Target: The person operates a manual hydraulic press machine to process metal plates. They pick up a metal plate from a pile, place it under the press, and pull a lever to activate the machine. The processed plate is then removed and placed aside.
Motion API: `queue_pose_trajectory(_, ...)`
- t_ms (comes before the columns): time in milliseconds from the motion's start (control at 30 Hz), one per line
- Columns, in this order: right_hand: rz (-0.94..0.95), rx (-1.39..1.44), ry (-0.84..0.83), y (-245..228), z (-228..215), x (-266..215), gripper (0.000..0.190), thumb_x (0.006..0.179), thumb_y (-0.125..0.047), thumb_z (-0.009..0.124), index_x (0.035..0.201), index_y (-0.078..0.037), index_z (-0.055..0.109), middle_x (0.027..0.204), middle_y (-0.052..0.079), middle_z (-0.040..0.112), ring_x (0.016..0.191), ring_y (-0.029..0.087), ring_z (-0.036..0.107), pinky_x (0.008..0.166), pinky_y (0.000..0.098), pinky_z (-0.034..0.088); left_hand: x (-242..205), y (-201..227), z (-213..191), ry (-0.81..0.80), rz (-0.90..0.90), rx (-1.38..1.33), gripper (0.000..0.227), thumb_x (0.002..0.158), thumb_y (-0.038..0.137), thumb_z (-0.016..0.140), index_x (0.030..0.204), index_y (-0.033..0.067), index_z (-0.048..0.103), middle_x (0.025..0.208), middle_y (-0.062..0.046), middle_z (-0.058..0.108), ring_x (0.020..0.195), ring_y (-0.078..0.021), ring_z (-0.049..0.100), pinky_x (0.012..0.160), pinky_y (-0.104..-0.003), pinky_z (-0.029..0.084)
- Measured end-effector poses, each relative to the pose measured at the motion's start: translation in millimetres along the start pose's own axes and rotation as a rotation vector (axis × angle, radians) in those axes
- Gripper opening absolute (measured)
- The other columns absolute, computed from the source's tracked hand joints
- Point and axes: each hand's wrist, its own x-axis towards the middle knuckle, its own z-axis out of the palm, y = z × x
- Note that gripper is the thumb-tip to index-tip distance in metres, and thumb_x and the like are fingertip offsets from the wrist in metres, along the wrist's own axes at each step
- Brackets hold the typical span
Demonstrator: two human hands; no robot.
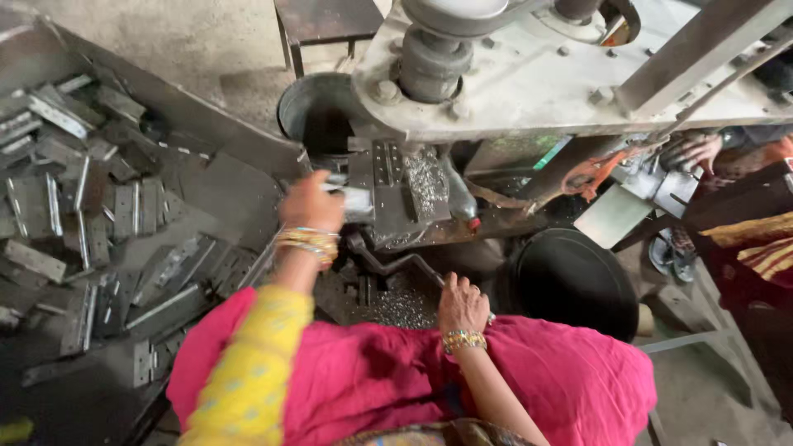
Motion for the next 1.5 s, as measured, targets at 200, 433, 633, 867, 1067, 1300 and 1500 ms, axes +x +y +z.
queue_pose_trajectory(200, 0.008, 0.057, -0.092, 7.9, -9.1, -3.9, 0.020, 0.096, -0.019, 0.049, 0.111, -0.015, 0.060, 0.104, 0.009, 0.070, 0.096, 0.028, 0.071, 0.077, 0.0462, 0.055, -67.6, 47.2, 88.6, -0.034, 0.057, 0.120, 0.033, 0.089, 0.026, 0.071, 0.119, 0.0128, 0.070, 0.138, -0.014, 0.057, 0.108, -0.0321, 0.068, 0.089, -0.048, 0.053)
queue_pose_trajectory(433, -0.048, -0.082, -0.177, -5.2, -45.4, 22.8, 0.020, 0.098, -0.023, 0.049, 0.110, -0.012, 0.062, 0.104, 0.010, 0.072, 0.100, 0.027, 0.071, 0.080, 0.0437, 0.055, -63.1, 61.1, 113.2, -0.250, 0.195, 0.371, 0.034, 0.097, 0.023, 0.050, 0.119, 0.0127, 0.074, 0.157, -0.004, 0.046, 0.148, -0.0258, 0.032, 0.112, -0.052, 0.025)
queue_pose_trajectory(633, -0.071, -0.145, -0.222, -9.2, -58.4, 41.4, 0.023, 0.099, -0.024, 0.049, 0.113, -0.011, 0.063, 0.102, 0.011, 0.072, 0.096, 0.028, 0.071, 0.076, 0.0441, 0.055, -28.1, 70.6, 119.6, -0.171, 0.255, 0.506, 0.038, 0.098, 0.025, 0.047, 0.119, 0.0087, 0.074, 0.156, -0.009, 0.049, 0.147, -0.0287, 0.035, 0.116, -0.053, 0.020)
queue_pose_trajectory(867, 0.148, 0.101, -0.441, 4.4, 48.5, 0.1, 0.046, 0.095, -0.030, 0.050, 0.138, -0.016, 0.043, 0.113, 0.016, 0.065, 0.104, 0.033, 0.068, 0.080, 0.0478, 0.056, -33.2, 74.6, 124.2, -0.164, 0.259, 0.468, 0.040, 0.097, 0.023, 0.047, 0.121, 0.0043, 0.072, 0.149, -0.013, 0.055, 0.146, -0.0299, 0.037, 0.115, -0.053, 0.020)
queue_pose_trajectory(1067, 0.081, 0.111, -0.320, 0.7, 34.3, 15.3, 0.024, 0.103, -0.029, 0.046, 0.118, -0.012, 0.053, 0.110, 0.016, 0.069, 0.104, 0.034, 0.070, 0.085, 0.0476, 0.056, -45.6, 59.8, 94.7, -0.258, 0.411, 0.566, 0.036, 0.098, 0.023, 0.048, 0.119, 0.0078, 0.073, 0.150, -0.012, 0.054, 0.146, -0.0271, 0.037, 0.117, -0.055, 0.019)
queue_pose_trajectory(1300, 0.046, 0.108, -0.360, 11.6, 107.7, 12.7, 0.043, 0.098, -0.036, 0.049, 0.134, -0.014, 0.047, 0.118, 0.017, 0.067, 0.105, 0.035, 0.069, 0.085, 0.0492, 0.055, -42.2, 60.1, 118.7, -0.190, 0.477, 0.647, 0.037, 0.102, 0.025, 0.049, 0.120, 0.0051, 0.074, 0.140, -0.013, 0.062, 0.145, -0.0293, 0.040, 0.120, -0.057, 0.015)
queue_pose_trajectory(1500, 0.164, 0.078, -0.497, 8.8, 98.4, 0.0, 0.048, 0.101, -0.037, 0.047, 0.145, -0.016, 0.046, 0.127, 0.014, 0.067, 0.115, 0.034, 0.068, 0.091, 0.0471, 0.056, -38.8, 46.8, 108.1, -0.160, 0.403, 0.451, 0.034, 0.102, 0.020, 0.050, 0.119, 0.0055, 0.076, 0.148, -0.011, 0.059, 0.145, -0.0266, 0.042, 0.122, -0.058, 0.017)
